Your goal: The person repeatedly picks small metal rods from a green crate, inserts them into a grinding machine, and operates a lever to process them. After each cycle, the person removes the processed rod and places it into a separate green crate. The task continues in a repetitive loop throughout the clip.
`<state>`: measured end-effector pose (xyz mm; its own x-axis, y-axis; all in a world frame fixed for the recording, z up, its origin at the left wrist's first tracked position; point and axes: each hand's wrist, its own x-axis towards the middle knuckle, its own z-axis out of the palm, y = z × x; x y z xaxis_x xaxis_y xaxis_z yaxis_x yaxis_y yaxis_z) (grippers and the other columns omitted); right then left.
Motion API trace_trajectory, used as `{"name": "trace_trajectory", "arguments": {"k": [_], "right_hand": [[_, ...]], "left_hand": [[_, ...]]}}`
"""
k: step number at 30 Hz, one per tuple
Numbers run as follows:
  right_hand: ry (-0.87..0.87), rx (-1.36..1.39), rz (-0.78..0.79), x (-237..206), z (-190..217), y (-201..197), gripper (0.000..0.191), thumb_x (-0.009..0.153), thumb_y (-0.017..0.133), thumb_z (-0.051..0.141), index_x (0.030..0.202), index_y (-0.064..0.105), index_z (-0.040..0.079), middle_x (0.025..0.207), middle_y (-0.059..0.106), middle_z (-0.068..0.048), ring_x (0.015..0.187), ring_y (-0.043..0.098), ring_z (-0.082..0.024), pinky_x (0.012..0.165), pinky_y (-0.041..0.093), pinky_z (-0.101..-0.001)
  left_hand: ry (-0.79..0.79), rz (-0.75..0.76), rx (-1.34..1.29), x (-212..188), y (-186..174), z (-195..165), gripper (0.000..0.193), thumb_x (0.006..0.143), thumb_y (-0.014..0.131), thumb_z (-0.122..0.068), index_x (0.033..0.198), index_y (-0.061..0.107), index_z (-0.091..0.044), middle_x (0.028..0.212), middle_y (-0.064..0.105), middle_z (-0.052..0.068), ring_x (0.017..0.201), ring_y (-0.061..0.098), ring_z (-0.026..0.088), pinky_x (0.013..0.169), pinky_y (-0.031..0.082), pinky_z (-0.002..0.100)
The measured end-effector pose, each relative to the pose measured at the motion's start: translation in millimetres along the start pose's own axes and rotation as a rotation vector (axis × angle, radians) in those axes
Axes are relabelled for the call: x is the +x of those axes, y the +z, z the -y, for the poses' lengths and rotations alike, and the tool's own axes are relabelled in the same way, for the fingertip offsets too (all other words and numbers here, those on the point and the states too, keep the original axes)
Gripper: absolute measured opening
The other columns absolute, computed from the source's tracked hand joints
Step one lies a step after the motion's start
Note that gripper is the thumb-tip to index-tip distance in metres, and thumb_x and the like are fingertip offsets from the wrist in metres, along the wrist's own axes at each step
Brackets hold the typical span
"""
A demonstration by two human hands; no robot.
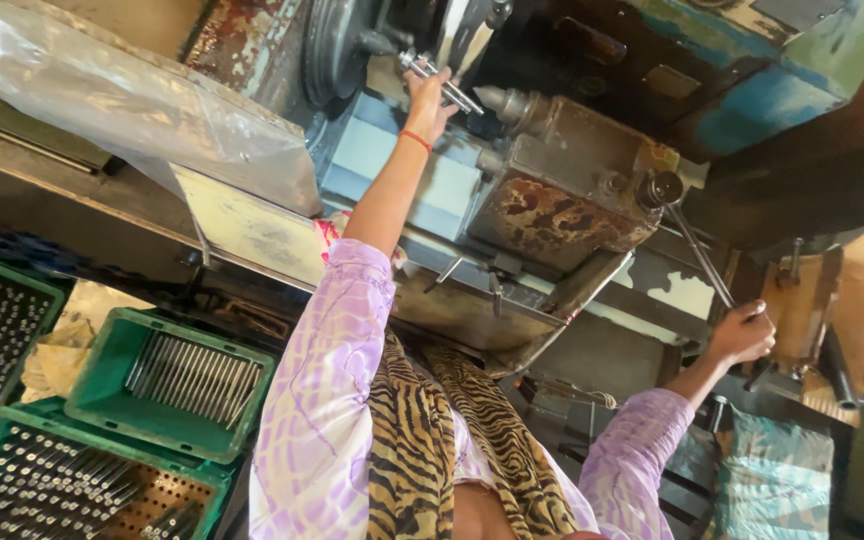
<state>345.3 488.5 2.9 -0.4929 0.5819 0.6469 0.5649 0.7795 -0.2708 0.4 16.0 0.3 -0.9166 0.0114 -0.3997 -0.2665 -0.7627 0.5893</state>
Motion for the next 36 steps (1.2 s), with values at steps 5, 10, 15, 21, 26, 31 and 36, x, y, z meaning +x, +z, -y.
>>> {"name": "trace_trajectory", "arguments": {"k": [5, 10, 15, 21, 26, 31, 36], "right_hand": [[0.025, -0.003, 0.031, -0.3, 0.2, -0.1, 0.044, 0.107, 0.055, 0.028, 0.075, 0.067, 0.0, 0.065, 0.06, -0.022, 0.058, 0.061, -0.042, 0.057, 0.045, -0.0558], [0.043, 0.025, 0.049, -0.4, 0.1, -1.2, 0.046, 0.109, 0.055, 0.028, 0.074, 0.066, 0.0, 0.064, 0.06, -0.02, 0.057, 0.061, -0.04, 0.058, 0.046, -0.0549], [0.051, 0.047, 0.064, 0.0, 1.1, -1.1, 0.046, 0.109, 0.054, 0.029, 0.075, 0.066, 0.0, 0.065, 0.061, -0.02, 0.057, 0.062, -0.039, 0.059, 0.047, -0.0549], [0.067, 0.084, 0.092, -0.6, 0.1, -7.2, 0.046, 0.109, 0.054, 0.029, 0.076, 0.066, 0.0, 0.065, 0.062, -0.019, 0.058, 0.063, -0.038, 0.06, 0.048, -0.0548], [0.145, 0.048, 0.319, -16.0, -5.5, -17.6, 0.054, 0.114, 0.05, 0.038, 0.08, 0.068, 0.001, 0.07, 0.063, -0.022, 0.064, 0.064, -0.044, 0.064, 0.049, -0.0593], [0.053, 0.08, 0.277, -18.8, -10.6, -18.5, 0.057, 0.119, 0.045, 0.041, 0.097, 0.066, -0.007, 0.092, 0.066, -0.031, 0.087, 0.064, -0.051, 0.077, 0.048, -0.061], [-0.064, 0.236, 0.037, -49.6, -24.1, -31.6, 0.05, 0.118, 0.047, 0.039, 0.103, 0.067, -0.004, 0.095, 0.068, -0.026, 0.091, 0.065, -0.044, 0.078, 0.049, -0.0548]], "left_hand": [[-0.029, -0.003, 0.123, 0.2, -6.8, -4.7, 0.051, 0.092, 0.07, -0.017, 0.131, 0.037, -0.023, 0.122, 0.053, 0.01, 0.105, 0.064, 0.033, 0.093, 0.047, 0.076], [0.068, 0.014, 0.146, -0.2, -6.5, -6.0, 0.053, 0.092, 0.07, -0.017, 0.133, 0.037, -0.021, 0.124, 0.054, 0.006, 0.108, 0.062, 0.029, 0.093, 0.044, 0.077], [0.159, -0.064, -0.018, -1.9, -2.8, -5.4, 0.063, 0.089, 0.068, -0.006, 0.137, 0.031, -0.024, 0.125, 0.054, 0.006, 0.109, 0.058, 0.027, 0.1, 0.038, 0.077], [0.214, -0.057, -0.172, -8.0, -3.5, -13.9, 0.068, 0.09, 0.068, -0.002, 0.141, 0.03, -0.024, 0.123, 0.052, 0.006, 0.105, 0.056, 0.023, 0.104, 0.038, 0.074], [0.225, -0.031, -0.251, -13.6, 0.0, -19.8, 0.069, 0.089, 0.069, 0.001, 0.141, 0.031, -0.024, 0.124, 0.052, 0.006, 0.103, 0.056, 0.024, 0.104, 0.039, 0.073], [0.216, -0.041, -0.243, -14.2, 1.1, -17.4, 0.07, 0.089, 0.068, 0.0, 0.143, 0.031, -0.023, 0.125, 0.052, 0.006, 0.103, 0.057, 0.023, 0.099, 0.04, 0.068], [0.341, -0.313, -0.148, -8.8, 13.5, -19.3, 0.062, 0.089, 0.072, -0.004, 0.139, 0.036, -0.011, 0.125, 0.054, 0.009, 0.105, 0.058, 0.021, 0.094, 0.051, 0.046]]}}
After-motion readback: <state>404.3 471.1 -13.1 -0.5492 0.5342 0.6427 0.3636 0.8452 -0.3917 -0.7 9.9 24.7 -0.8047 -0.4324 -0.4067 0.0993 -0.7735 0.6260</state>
